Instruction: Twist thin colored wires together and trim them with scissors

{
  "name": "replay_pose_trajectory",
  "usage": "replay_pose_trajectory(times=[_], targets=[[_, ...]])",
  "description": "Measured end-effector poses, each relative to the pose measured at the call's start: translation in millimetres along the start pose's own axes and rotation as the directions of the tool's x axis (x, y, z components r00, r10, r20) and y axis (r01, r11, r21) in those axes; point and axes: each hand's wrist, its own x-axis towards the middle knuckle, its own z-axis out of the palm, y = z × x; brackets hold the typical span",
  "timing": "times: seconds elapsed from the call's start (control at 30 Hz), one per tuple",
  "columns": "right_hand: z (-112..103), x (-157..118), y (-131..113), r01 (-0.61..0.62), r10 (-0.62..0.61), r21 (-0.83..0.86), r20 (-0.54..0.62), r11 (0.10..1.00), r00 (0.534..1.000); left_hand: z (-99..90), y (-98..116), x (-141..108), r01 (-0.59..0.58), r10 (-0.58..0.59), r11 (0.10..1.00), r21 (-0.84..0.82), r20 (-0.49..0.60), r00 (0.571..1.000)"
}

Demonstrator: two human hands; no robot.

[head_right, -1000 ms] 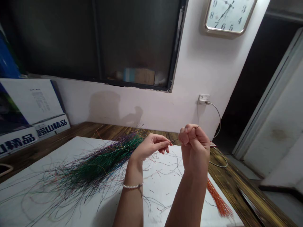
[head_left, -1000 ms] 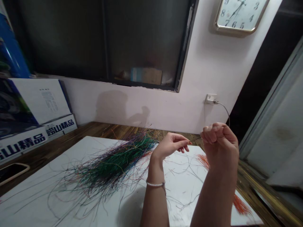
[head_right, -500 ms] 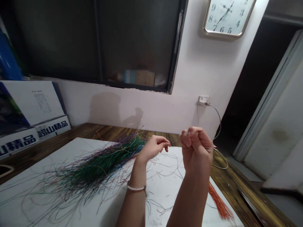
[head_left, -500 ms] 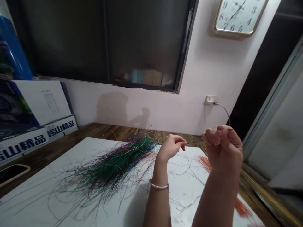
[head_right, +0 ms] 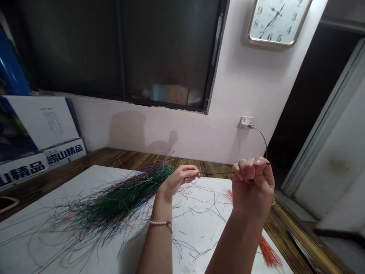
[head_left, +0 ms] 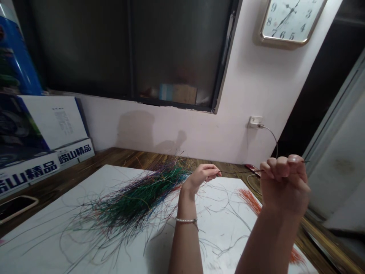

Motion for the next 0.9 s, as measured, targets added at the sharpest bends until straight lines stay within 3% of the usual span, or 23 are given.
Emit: replay_pose_trajectory(times=[0.2,0.5,0.7,0.9], targets=[[-5.9,1.4,-2.4,0.005,-0.004,0.014,-0.026,1.0,1.0,-2.2,-1.4,-1.5,0.022,-0.018,0.998,-0.053,0.08,0.997],[-2.4,-0.3,-7.5,0.008,-0.011,-0.065,-0.054,0.998,0.998,-2.7,-6.1,-1.2,0.04,-0.049,0.998,0.052,0.191,0.98],[0.5,-0.8,-6.9,-0.022,0.018,-0.083,-0.048,0.996,0.999,1.9,-12.6,4.8,0.051,-0.082,0.978,0.203,0.151,0.985],[6.0,-2.6,-14.2,0.005,-0.007,-0.035,-0.078,0.999,0.997,3.3,-22.5,11.1,0.068,-0.085,0.969,0.236,0.059,0.995]])
